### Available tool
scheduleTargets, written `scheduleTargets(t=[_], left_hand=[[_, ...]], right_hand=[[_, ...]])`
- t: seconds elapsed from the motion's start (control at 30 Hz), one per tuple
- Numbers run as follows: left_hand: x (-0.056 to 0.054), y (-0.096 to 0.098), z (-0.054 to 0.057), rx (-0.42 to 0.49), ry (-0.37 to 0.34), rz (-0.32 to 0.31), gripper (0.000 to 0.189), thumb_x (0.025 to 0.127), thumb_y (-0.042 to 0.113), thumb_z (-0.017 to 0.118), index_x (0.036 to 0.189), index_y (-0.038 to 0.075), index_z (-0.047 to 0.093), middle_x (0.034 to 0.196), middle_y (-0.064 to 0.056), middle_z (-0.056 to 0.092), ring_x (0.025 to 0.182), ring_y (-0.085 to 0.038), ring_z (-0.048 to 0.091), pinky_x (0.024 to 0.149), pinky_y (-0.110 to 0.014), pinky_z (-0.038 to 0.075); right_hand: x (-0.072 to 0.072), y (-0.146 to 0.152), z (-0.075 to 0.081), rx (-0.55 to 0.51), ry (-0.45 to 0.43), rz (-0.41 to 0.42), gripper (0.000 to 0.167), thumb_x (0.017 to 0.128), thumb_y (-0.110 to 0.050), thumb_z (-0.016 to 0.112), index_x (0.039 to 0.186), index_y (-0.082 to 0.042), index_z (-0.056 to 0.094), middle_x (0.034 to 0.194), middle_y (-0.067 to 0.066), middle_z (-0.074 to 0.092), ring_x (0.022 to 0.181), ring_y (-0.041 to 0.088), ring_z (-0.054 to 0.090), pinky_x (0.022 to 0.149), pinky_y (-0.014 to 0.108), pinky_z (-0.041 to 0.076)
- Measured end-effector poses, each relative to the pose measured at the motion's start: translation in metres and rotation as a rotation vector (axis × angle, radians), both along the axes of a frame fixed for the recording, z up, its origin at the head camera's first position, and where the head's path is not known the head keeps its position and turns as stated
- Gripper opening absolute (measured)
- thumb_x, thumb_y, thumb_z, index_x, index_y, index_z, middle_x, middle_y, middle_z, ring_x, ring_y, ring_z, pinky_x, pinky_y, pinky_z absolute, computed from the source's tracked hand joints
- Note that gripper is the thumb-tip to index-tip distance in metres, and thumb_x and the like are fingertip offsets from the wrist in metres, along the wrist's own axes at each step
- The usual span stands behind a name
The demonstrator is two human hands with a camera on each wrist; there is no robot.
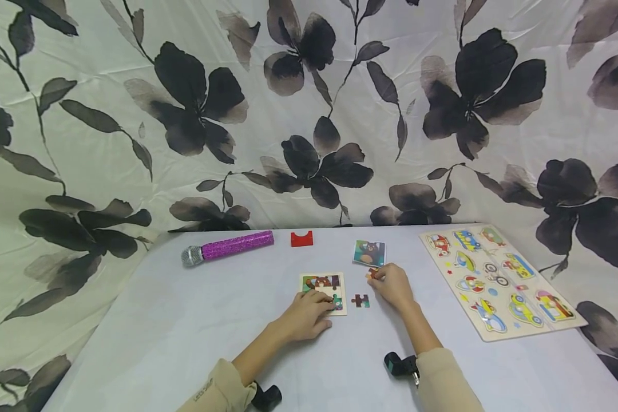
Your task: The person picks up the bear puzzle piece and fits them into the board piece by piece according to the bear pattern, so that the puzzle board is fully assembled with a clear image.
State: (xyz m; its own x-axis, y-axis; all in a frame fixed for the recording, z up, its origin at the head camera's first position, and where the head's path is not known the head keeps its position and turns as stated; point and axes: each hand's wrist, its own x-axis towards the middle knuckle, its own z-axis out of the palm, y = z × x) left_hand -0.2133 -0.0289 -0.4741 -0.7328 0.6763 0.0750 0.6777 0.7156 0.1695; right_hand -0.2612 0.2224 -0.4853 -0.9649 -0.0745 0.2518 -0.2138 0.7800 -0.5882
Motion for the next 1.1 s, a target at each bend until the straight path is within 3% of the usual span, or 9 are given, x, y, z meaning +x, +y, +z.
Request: scheduleTargets(t=[0.13,0.23,0.4,0.5,0.57,0.7,0.77,0.9,1.1], left_hand=[[0.002,0.001,0.001,0.0,-0.012,0.008,0.036,0.09,0.034,0.06,0.122,0.017,0.064,0.125,0.0,0.057,0.12,-0.019,0.046,0.093,-0.044,0.04],[0.002,0.002,0.002,0.001,-0.03,0.016,0.038,0.09,0.035,0.06,0.123,0.016,0.063,0.126,-0.001,0.056,0.12,-0.019,0.047,0.095,-0.044,0.04],[0.002,0.001,0.001,0.007,-0.066,0.03,0.047,0.088,0.038,0.062,0.129,0.014,0.057,0.127,-0.001,0.056,0.121,-0.019,0.048,0.101,-0.044,0.037],[0.002,0.001,0.002,0.011,-0.082,0.029,0.051,0.088,0.039,0.062,0.132,0.014,0.054,0.129,-0.001,0.055,0.122,-0.019,0.048,0.102,-0.044,0.035],[0.001,0.001,0.002,0.01,-0.087,0.021,0.052,0.087,0.039,0.063,0.132,0.014,0.054,0.129,-0.001,0.055,0.122,-0.019,0.047,0.102,-0.044,0.035],[0.001,0.0,0.002,0.006,-0.082,0.006,0.052,0.085,0.04,0.065,0.13,0.014,0.057,0.128,-0.001,0.054,0.12,-0.018,0.047,0.1,-0.043,0.035],[0.001,-0.001,0.002,0.005,-0.079,0.004,0.053,0.085,0.041,0.065,0.13,0.014,0.058,0.127,0.0,0.054,0.12,-0.018,0.047,0.1,-0.043,0.036],[0.002,-0.001,0.002,0.002,-0.085,0.005,0.053,0.084,0.041,0.065,0.13,0.015,0.057,0.128,0.0,0.054,0.12,-0.017,0.047,0.1,-0.042,0.035],[0.003,0.0,0.004,-0.029,-0.1,0.012,0.054,0.085,0.041,0.064,0.132,0.015,0.056,0.132,0.0,0.052,0.123,-0.018,0.045,0.102,-0.043,0.035]], right_hand=[[-0.002,-0.001,0.007,-0.119,-0.069,-0.027,0.022,0.072,-0.006,0.078,0.086,0.008,0.067,0.079,0.016,0.067,0.067,0.019,0.059,0.061,0.028,0.047],[-0.004,0.001,0.012,-0.297,-0.162,-0.025,0.032,0.076,-0.002,0.074,0.103,0.012,0.063,0.081,0.016,0.066,0.065,0.013,0.058,0.056,0.022,0.047],[-0.005,-0.004,0.02,-0.745,-0.319,-0.044,0.041,0.088,-0.001,0.061,0.125,0.014,0.05,0.082,0.0,0.063,0.069,0.008,0.06,0.063,0.02,0.052],[-0.007,-0.011,0.026,-1.011,-0.356,-0.017,0.04,0.093,-0.003,0.055,0.126,0.018,0.044,0.084,-0.004,0.064,0.076,0.007,0.064,0.073,0.02,0.054],[-0.007,-0.015,0.03,-1.118,-0.363,0.001,0.034,0.095,-0.004,0.053,0.121,0.016,0.047,0.083,-0.002,0.065,0.077,0.007,0.065,0.075,0.021,0.054],[-0.008,-0.023,0.034,-1.173,-0.354,0.017,0.022,0.094,-0.006,0.054,0.113,0.006,0.055,0.084,-0.002,0.065,0.078,0.008,0.065,0.074,0.021,0.054],[-0.008,-0.026,0.035,-1.149,-0.333,0.036,0.029,0.094,-0.007,0.055,0.119,0.008,0.054,0.086,-0.005,0.064,0.079,0.007,0.064,0.074,0.021,0.054],[-0.009,-0.033,0.034,-1.118,-0.281,0.099,0.044,0.095,-0.004,0.052,0.131,0.017,0.038,0.093,-0.006,0.062,0.08,0.007,0.064,0.076,0.021,0.054],[-0.013,-0.047,0.029,-1.073,-0.251,0.185,0.039,0.096,0.001,0.046,0.13,0.02,0.039,0.103,0.003,0.056,0.084,0.007,0.063,0.078,0.025,0.054]])
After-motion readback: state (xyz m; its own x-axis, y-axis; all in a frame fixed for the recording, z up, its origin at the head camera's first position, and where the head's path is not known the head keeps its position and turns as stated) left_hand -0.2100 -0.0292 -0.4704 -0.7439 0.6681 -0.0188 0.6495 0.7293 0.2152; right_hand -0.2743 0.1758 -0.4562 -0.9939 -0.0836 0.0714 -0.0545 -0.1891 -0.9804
